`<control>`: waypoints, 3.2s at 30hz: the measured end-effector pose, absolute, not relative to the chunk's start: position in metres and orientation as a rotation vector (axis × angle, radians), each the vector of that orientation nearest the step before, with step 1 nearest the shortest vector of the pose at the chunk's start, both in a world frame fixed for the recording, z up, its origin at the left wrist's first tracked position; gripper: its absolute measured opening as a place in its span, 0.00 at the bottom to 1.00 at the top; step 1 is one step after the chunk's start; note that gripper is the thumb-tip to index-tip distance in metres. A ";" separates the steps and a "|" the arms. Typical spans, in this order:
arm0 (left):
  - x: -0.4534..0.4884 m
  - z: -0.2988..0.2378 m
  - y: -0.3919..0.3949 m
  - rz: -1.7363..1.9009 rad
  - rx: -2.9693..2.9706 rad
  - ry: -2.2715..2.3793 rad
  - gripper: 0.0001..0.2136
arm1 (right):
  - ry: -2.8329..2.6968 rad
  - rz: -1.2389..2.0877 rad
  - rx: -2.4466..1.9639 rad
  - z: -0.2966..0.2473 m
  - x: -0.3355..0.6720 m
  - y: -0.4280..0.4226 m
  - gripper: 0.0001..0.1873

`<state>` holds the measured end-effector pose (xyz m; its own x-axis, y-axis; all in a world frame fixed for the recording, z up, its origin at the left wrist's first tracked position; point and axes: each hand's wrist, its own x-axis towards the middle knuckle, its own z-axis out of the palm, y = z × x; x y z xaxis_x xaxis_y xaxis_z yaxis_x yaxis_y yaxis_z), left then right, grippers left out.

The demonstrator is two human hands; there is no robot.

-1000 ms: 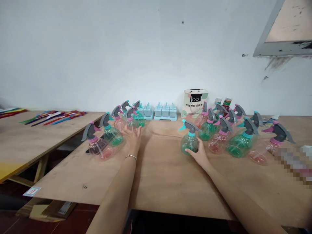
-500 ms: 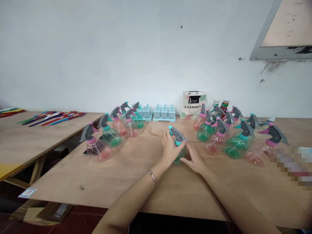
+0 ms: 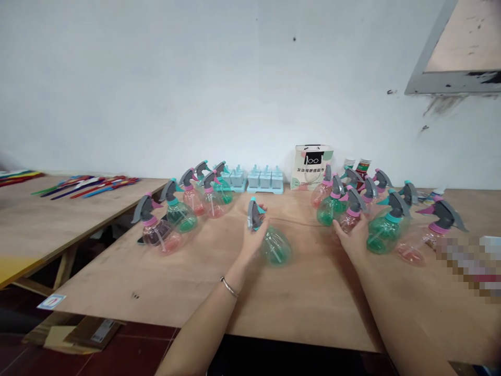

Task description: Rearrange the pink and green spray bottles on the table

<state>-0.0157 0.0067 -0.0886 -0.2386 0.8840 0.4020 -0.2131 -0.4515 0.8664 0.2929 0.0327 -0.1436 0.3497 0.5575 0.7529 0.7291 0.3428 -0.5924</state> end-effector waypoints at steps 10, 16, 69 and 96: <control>-0.022 -0.069 -0.007 1.367 0.908 0.451 0.18 | -1.633 0.172 -1.166 -0.156 0.240 0.023 0.42; -0.012 -0.070 -0.014 1.263 1.007 0.490 0.17 | -1.654 0.195 -1.142 -0.158 0.240 0.024 0.44; -0.025 -0.081 -0.001 1.720 1.192 0.595 0.15 | -1.628 0.182 -1.145 -0.160 0.241 0.025 0.44; -0.139 -0.065 0.022 1.767 1.836 1.851 0.17 | -1.637 0.224 -1.091 -0.162 0.238 0.025 0.42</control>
